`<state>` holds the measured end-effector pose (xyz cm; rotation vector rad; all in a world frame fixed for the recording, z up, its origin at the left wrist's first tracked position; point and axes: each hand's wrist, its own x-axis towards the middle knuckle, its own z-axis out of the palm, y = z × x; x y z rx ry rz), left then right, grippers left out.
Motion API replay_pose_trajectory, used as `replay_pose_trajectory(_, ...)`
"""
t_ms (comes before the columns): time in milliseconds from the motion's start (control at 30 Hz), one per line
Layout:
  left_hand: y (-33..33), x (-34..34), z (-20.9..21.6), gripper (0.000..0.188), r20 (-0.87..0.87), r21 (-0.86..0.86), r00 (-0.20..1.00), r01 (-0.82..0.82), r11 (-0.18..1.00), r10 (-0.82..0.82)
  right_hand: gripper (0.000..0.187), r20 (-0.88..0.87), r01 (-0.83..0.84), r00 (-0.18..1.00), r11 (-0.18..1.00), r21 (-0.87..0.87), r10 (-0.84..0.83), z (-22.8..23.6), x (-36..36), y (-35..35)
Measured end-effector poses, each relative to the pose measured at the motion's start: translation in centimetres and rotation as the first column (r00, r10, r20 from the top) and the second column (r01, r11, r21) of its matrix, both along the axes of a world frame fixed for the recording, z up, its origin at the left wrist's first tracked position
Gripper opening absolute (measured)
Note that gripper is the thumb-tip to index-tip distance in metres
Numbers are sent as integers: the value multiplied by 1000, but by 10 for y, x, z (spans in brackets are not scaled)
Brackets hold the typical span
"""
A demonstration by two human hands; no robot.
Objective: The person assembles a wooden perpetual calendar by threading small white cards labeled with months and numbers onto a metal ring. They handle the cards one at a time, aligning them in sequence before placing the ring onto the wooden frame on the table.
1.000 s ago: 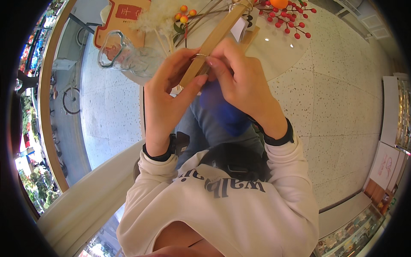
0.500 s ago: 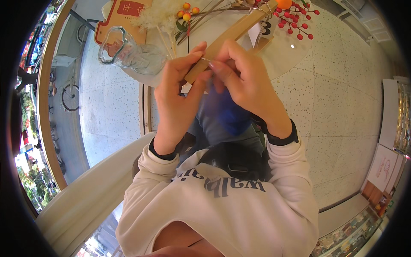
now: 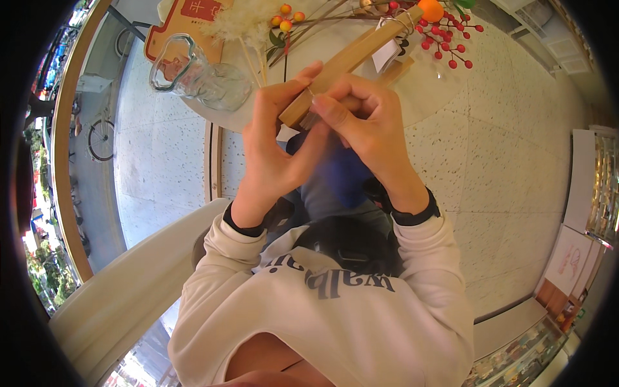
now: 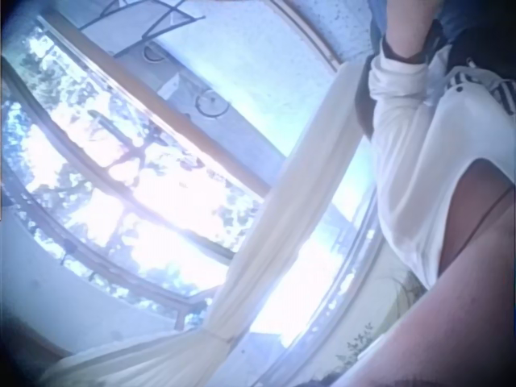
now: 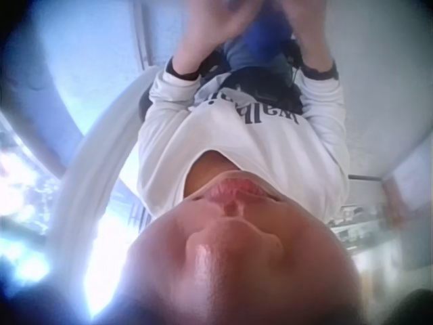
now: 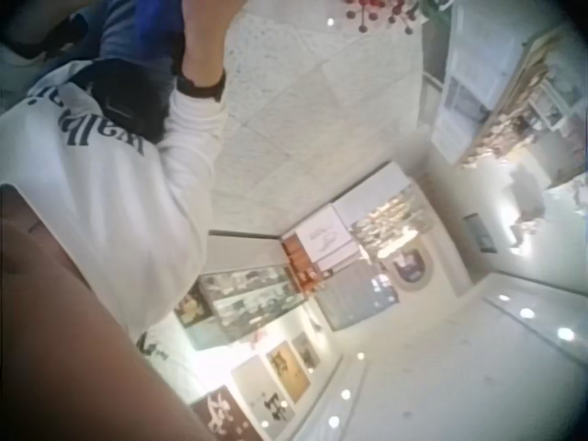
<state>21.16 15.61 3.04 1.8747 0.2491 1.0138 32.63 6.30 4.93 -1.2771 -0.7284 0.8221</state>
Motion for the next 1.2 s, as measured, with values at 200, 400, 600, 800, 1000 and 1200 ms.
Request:
replay_pose_trajectory(200,-1,3,-7,44,-9,73,998,-67,995,68,24,-75,15,997,1000,-27,-17,-4,-2,-3)
replay_pose_trajectory(400,0,3,-11,43,2,108,994,-113,988,113,24,-67,69,995,998,-4,-69,-4,-9,-2)
replay_pose_trajectory(600,2,3,-10,39,10,212,987,-159,964,161,23,-73,91,993,996,5,-90,-5,-10,0)
replay_pose_trajectory(800,6,3,-11,36,16,272,984,-175,946,177,21,-73,62,995,998,5,-62,-6,-9,2)
replay_pose_trajectory(1000,4,6,-13,43,46,138,991,-134,981,129,17,146,93,985,996,-6,-91,-7,-8,2)
replay_pose_trajectory(1200,6,1,-7,49,-42,162,992,-107,981,115,14,322,208,932,972,-107,-164,-3,3,-10)
